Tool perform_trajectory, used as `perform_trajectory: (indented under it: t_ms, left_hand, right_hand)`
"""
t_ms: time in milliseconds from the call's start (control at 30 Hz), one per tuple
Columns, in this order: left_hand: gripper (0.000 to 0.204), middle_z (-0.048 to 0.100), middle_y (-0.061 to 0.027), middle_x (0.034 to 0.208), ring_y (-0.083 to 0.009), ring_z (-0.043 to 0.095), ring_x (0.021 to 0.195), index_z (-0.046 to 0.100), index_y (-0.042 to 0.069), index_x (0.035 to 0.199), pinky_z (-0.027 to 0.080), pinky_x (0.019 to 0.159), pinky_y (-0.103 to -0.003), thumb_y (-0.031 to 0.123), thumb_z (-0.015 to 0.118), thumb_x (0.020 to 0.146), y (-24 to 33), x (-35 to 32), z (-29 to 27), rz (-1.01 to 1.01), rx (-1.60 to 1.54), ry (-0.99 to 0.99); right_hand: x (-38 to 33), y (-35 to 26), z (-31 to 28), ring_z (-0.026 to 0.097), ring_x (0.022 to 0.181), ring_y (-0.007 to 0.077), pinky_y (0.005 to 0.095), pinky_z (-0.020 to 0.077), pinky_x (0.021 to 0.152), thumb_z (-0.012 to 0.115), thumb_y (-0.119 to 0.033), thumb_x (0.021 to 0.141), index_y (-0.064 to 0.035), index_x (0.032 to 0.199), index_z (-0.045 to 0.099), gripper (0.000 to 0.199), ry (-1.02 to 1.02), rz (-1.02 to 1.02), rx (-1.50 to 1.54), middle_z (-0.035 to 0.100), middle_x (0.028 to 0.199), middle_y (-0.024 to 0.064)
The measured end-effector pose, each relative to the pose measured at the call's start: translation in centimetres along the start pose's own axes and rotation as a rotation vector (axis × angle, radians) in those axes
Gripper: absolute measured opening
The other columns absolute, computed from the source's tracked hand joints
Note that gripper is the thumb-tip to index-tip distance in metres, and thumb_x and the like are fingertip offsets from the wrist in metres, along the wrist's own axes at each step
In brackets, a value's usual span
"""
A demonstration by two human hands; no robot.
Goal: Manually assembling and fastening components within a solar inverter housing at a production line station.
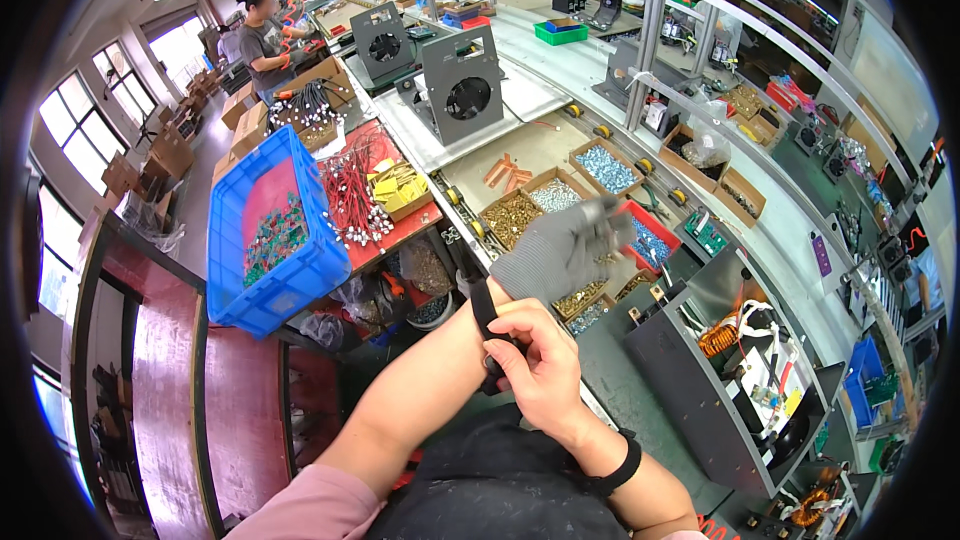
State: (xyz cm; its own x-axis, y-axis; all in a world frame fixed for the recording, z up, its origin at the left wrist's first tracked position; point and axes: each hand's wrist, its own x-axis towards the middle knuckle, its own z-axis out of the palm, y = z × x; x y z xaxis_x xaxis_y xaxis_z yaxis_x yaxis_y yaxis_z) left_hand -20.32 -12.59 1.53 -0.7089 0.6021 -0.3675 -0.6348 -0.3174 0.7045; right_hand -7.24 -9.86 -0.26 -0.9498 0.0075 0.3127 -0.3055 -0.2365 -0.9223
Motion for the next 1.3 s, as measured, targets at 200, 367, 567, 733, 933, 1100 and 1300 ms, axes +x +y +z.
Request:
perform_trajectory:
  t_ms: [200,367,567,733,933,1100,1300]
  left_hand:
    - [0.03,0.063,-0.0085,0.098,-0.0217,0.062,0.091,0.057,0.004,0.117,0.05,0.082,-0.035,0.02,0.053,0.092,-2.8,4.5,-2.2,0.528,0.464,-0.052]
    - [0.029,0.064,-0.0093,0.095,-0.023,0.062,0.088,0.059,0.005,0.113,0.05,0.08,-0.035,0.021,0.054,0.09,-6.8,-1.0,-8.2,0.547,0.507,-0.124]
    - [0.028,0.065,-0.0104,0.091,-0.0246,0.063,0.083,0.061,0.005,0.109,0.05,0.077,-0.036,0.022,0.056,0.088,-10.5,0.4,-9.3,0.52,0.557,-0.257]
    - [0.027,0.066,-0.0113,0.088,-0.0258,0.063,0.079,0.063,0.006,0.105,0.05,0.075,-0.036,0.023,0.057,0.085,-9.4,5.0,-8.4,0.561,0.623,-0.321]
    - [0.023,0.067,-0.0089,0.09,-0.0161,0.065,0.078,0.064,0.0,0.102,0.052,0.07,-0.026,0.019,0.059,0.089,-3.6,4.4,-4.2,0.358,0.267,0.274]
    - [0.018,0.067,-0.0115,0.09,-0.0197,0.065,0.082,0.065,0.009,0.105,0.05,0.076,-0.03,0.018,0.057,0.091,-4.0,4.0,-3.2,0.997,1.267,0.552]
    - [0.02,0.066,-0.0055,0.086,-0.0212,0.062,0.077,0.063,0.006,0.1,0.051,0.075,-0.036,0.023,0.053,0.093,-1.7,5.0,-2.6,0.564,-0.073,0.285]
  right_hand:
    - [1.1,-2.6,1.4,0.06,0.073,0.0089,0.021,0.0504,0.051,0.056,0.007,0.086,-0.0017,0.111,0.051,0.027,-0.068,0.347,-0.12,0.057,0.094,0.004]
    - [1.7,-0.9,-0.1,0.066,0.081,0.0172,0.0275,0.0561,0.068,0.054,0.011,0.082,-0.0011,0.123,0.044,0.044,-0.106,0.586,0.283,0.062,0.096,0.0107]
    - [4.1,-0.7,-0.6,0.061,0.081,0.0178,0.0319,0.0486,0.073,0.062,0.003,0.077,-0.005,0.11,0.058,0.034,-0.211,0.043,-0.639,0.065,0.093,0.0059]
    - [4.0,-2.5,-2.0,0.059,0.08,0.0219,0.031,0.0476,0.071,0.066,-0.002,0.075,-0.0053,0.096,0.061,0.021,0.063,-0.273,-0.848,0.061,0.086,0.0078]
    - [-5.8,2.7,-4.2,0.057,0.092,0.0134,0.028,0.0492,0.077,0.067,-0.015,0.085,0.0008,0.127,0.039,0.052,0.065,0.545,0.05,0.059,0.104,0.0087]
    - [-5.2,3.1,-2.4,0.064,0.076,0.0185,0.0288,0.0517,0.069,0.055,-0.029,0.094,0.004,0.109,0.053,0.036,-0.006,0.752,0.16,0.065,0.091,0.014]
    - [-6.4,3.2,-1.9,0.066,0.069,0.0216,0.0291,0.0526,0.062,0.049,-0.028,0.097,0.0042,0.103,0.056,0.034,0.018,0.715,0.375,0.065,0.085,0.0141]
